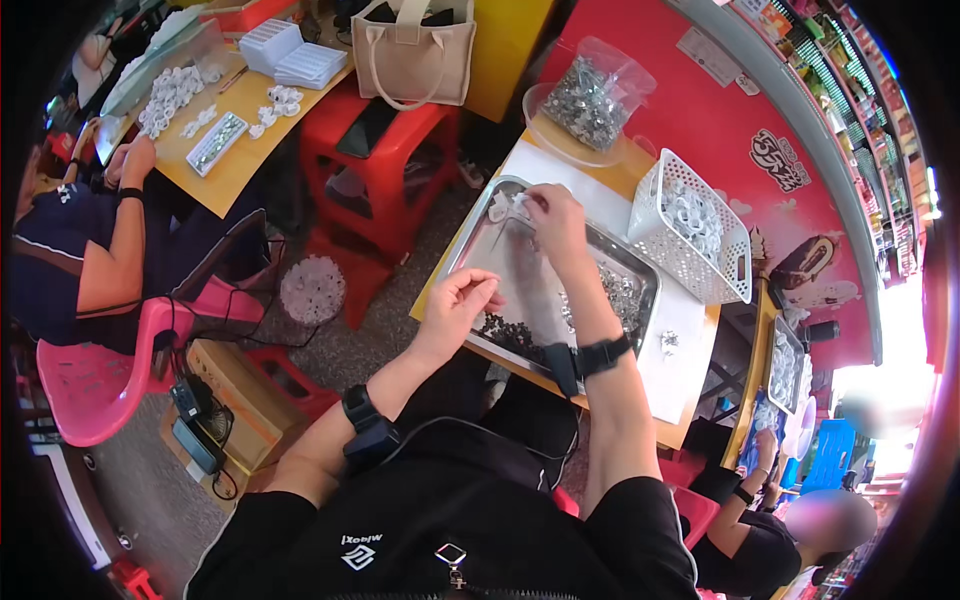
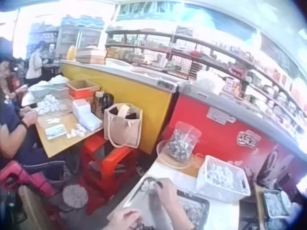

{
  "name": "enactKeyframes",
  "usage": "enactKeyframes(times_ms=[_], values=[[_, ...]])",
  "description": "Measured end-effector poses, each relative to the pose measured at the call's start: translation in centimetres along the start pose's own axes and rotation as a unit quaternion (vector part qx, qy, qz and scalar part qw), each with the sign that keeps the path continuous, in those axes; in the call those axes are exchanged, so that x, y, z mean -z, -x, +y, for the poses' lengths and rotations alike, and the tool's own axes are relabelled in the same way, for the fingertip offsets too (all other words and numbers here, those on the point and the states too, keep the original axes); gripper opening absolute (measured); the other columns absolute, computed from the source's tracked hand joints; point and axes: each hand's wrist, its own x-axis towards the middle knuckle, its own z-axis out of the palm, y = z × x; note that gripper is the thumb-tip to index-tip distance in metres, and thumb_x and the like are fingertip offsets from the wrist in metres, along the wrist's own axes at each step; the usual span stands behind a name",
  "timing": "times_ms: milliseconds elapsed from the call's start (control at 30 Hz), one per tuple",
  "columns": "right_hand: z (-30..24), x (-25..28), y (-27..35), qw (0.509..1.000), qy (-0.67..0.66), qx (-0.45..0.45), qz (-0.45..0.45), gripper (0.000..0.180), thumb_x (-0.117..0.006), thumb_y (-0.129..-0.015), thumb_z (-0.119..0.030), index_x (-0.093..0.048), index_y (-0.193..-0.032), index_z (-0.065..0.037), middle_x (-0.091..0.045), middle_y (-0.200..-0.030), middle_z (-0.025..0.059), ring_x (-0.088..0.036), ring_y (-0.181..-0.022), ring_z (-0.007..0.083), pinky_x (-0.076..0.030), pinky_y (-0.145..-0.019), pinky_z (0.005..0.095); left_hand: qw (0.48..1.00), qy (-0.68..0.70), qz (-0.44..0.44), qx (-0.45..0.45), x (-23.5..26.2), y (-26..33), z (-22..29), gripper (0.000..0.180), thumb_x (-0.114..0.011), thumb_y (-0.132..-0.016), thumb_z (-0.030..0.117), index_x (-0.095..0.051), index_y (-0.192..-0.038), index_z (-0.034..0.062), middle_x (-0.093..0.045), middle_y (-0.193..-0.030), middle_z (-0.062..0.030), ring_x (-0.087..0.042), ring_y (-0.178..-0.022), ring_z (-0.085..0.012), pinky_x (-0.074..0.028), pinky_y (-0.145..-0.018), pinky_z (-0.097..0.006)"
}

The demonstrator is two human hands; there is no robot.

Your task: Assembling small metal eyelet components by hand at a workstation.

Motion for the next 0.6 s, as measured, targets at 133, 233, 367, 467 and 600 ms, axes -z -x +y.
enactKeyframes(times_ms=[133, 233, 367, 467, 600], values=[[-3.4, 2.2, 4.5, 0.893, -0.392, -0.219, 0.021, 0.012, -0.067, -0.088, -0.01, -0.069, -0.098, -0.004, -0.068, -0.081, 0.0046, -0.058, -0.067, 0.011, -0.046, -0.062, 0.0237, 0.995, 0.095, -0.003, 0.026, 0.9, -0.1, 1.4, 0.019, -0.057, -0.093, 0.004, -0.06, -0.111, -0.001, -0.065, -0.1, -0.0066, -0.063, -0.095, -0.0146, -0.052, -0.083, -0.029], [-4.4, 4.2, 8.3, 0.747, -0.592, -0.301, -0.008, 0.015, -0.068, -0.087, -0.007, -0.067, -0.096, 0.004, -0.067, -0.082, 0.0043, -0.055, -0.064, 0.0068, -0.045, -0.06, 0.0193, 0.994, 0.111, -0.009, -0.006, -1.2, -0.7, 1.4, 0.028, -0.057, -0.092, 0.004, -0.058, -0.119, -0.0011, -0.065, -0.109, -0.0089, -0.062, -0.101, -0.016, -0.052, -0.087, -0.03], [-5.3, 4.4, 12.5, 0.648, -0.683, -0.336, 0.024, 0.017, -0.069, -0.087, -0.01, -0.066, -0.1, 0.001, -0.066, -0.086, 0.005, -0.055, -0.066, 0.0071, -0.047, -0.061, 0.0193, 0.987, 0.146, -0.062, -0.002, -3.4, -0.8, 1.6, 0.037, -0.061, -0.092, 0.006, -0.055, -0.127, -0.0026, -0.062, -0.12, -0.0113, -0.059, -0.108, -0.0164, -0.051, -0.091, -0.03], [-5.8, 3.8, 14.5, 0.664, -0.671, -0.328, 0.041, 0.018, -0.069, -0.088, -0.012, -0.067, -0.1, 0.001, -0.066, -0.084, 0.0039, -0.055, -0.067, 0.0068, -0.046, -0.061, 0.0197, 0.985, 0.149, -0.075, 0.046, -4.2, -0.5, 0.9, 0.03, -0.059, -0.093, 0.006, -0.06, -0.12, -0.0045, -0.064, -0.113, -0.0126, -0.063, -0.102, -0.0176, -0.051, -0.094, -0.031], [-4.6, 6.2, 15.7, 0.811, -0.505, -0.294, -0.006, 0.018, -0.067, -0.087, -0.012, -0.069, -0.098, 0.002, -0.068, -0.082, 0.0027, -0.057, -0.069, 0.0061, -0.046, -0.064, 0.0205, 0.977, 0.176, -0.072, 0.093, -3.6, -0.1, 0.0, 0.029, -0.058, -0.094, 0.011, -0.06, -0.119, -0.0032, -0.065, -0.112, -0.0121, -0.064, -0.101, -0.0205, -0.053, -0.09, -0.033]])
